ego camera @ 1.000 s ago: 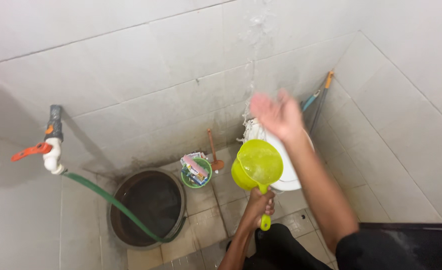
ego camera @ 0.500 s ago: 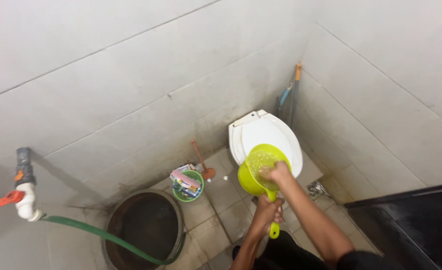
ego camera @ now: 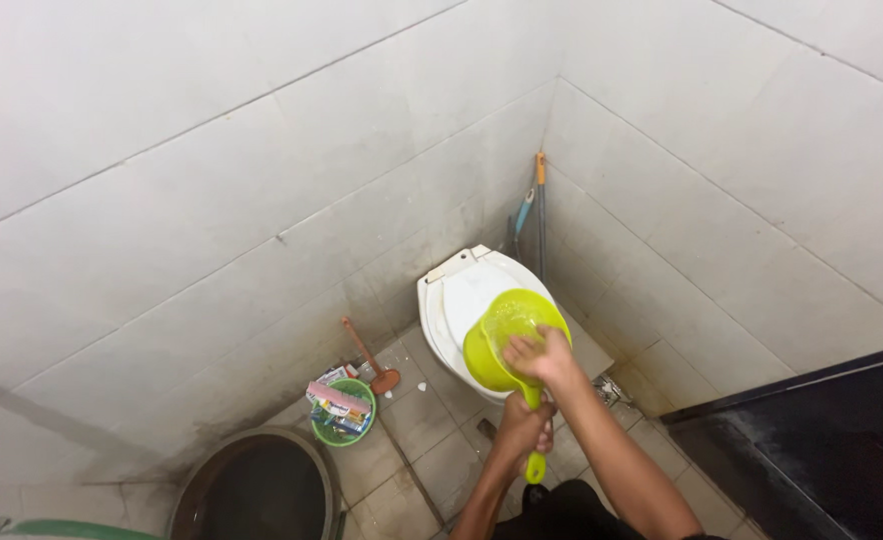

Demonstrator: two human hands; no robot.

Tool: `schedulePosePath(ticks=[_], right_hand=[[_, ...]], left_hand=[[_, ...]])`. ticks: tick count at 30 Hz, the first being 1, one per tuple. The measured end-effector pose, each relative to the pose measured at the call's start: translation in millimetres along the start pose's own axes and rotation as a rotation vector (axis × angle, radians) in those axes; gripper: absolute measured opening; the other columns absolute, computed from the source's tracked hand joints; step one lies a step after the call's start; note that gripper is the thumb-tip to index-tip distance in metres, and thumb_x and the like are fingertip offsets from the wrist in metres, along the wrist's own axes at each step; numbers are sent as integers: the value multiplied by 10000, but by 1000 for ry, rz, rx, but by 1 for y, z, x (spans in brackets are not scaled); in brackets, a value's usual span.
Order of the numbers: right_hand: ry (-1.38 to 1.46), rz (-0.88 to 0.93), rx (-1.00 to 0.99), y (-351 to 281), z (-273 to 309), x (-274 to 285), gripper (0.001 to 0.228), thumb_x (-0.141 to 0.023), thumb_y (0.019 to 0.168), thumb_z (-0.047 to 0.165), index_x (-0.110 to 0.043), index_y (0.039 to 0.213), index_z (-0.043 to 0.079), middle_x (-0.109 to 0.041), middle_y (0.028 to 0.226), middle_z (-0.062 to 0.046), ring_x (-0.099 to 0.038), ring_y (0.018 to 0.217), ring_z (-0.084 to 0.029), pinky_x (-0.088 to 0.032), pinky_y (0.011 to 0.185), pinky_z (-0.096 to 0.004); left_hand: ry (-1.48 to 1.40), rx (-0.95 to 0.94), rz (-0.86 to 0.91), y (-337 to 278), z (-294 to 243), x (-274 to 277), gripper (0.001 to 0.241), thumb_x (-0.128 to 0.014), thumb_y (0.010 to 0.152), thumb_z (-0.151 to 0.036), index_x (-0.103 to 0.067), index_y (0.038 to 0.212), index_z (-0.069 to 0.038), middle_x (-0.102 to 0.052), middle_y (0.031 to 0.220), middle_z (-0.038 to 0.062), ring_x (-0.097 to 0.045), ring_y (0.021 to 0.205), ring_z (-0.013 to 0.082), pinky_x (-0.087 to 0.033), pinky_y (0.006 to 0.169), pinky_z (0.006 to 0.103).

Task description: The person fills a scoop with soapy water from a bucket and splashes it onto a tiled wall and a toilet before scrubbing the wall with a brush.

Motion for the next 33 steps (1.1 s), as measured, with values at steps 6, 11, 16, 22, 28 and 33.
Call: schedulePosePath(ticks=[6, 11, 16, 22, 28, 33], right_hand=[[227, 96, 46, 6, 72, 32, 589, -381, 1078, 402, -432, 1443, -58, -520, 1425, -256, -508, 1311, -385, -398, 1126, -510], [372, 1006, 301, -196, 224, -151, 595, -353, 1097, 407, -481, 1411, -82, -566, 1416, -268, -542, 1318, -395, -435, 1138, -534], [218, 722, 304, -203, 237, -141, 598, -435, 1056, 426, -486, 1341, -97, -607, 1300, -258, -594, 1217, -385, -476, 1090, -527], [235, 110, 143, 1, 190, 91, 568, -487, 1047, 403, -453, 1383, -53, -569, 1327, -208, -567, 1180, -328, -469, 999, -486], [376, 73, 179, 2, 216, 139, 598, -434, 1029, 400, -474, 1354, -100, -576, 1289, -252, -562, 1166, -383, -428, 1026, -518], [542, 906, 598, -233, 317, 20, 542, -407, 1024, 306, -495, 1385, -87, -587, 1378, -259, -557, 1310, -390, -414, 1153, -529]], left_hand=[[-6, 51, 86, 19, 36, -32, 190, -608, 929, 13, -451, 967, -87, -459, 628, 1, -386, 423, 73, -304, 359, 250], [-46, 122, 121, 50, 46, -71, 177, -584, 936, -1, -448, 973, -109, -445, 625, -15, -362, 425, 65, -300, 366, 242], [0, 122, 190, 57, 39, -112, 180, -576, 946, 11, -441, 964, -107, -434, 628, -20, -367, 433, 60, -299, 373, 240], [121, 89, 161, 71, 44, -136, 128, -584, 934, -17, -485, 934, -98, -464, 604, 0, -395, 414, 87, -315, 368, 264], [176, 133, 195, 92, 76, -147, 119, -627, 938, -60, -513, 922, -89, -478, 606, 1, -421, 430, 83, -324, 377, 253], [188, 164, 211, 97, 81, -158, 143, -599, 890, -20, -513, 926, -129, -474, 617, -22, -396, 435, 70, -329, 387, 246]])
Point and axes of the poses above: each hand's wrist, its own y-axis towards the middle knuckle, its own x-axis out of the back of the hand, z = x × y, the point moved 5 cm from there along y, towards the middle knuckle
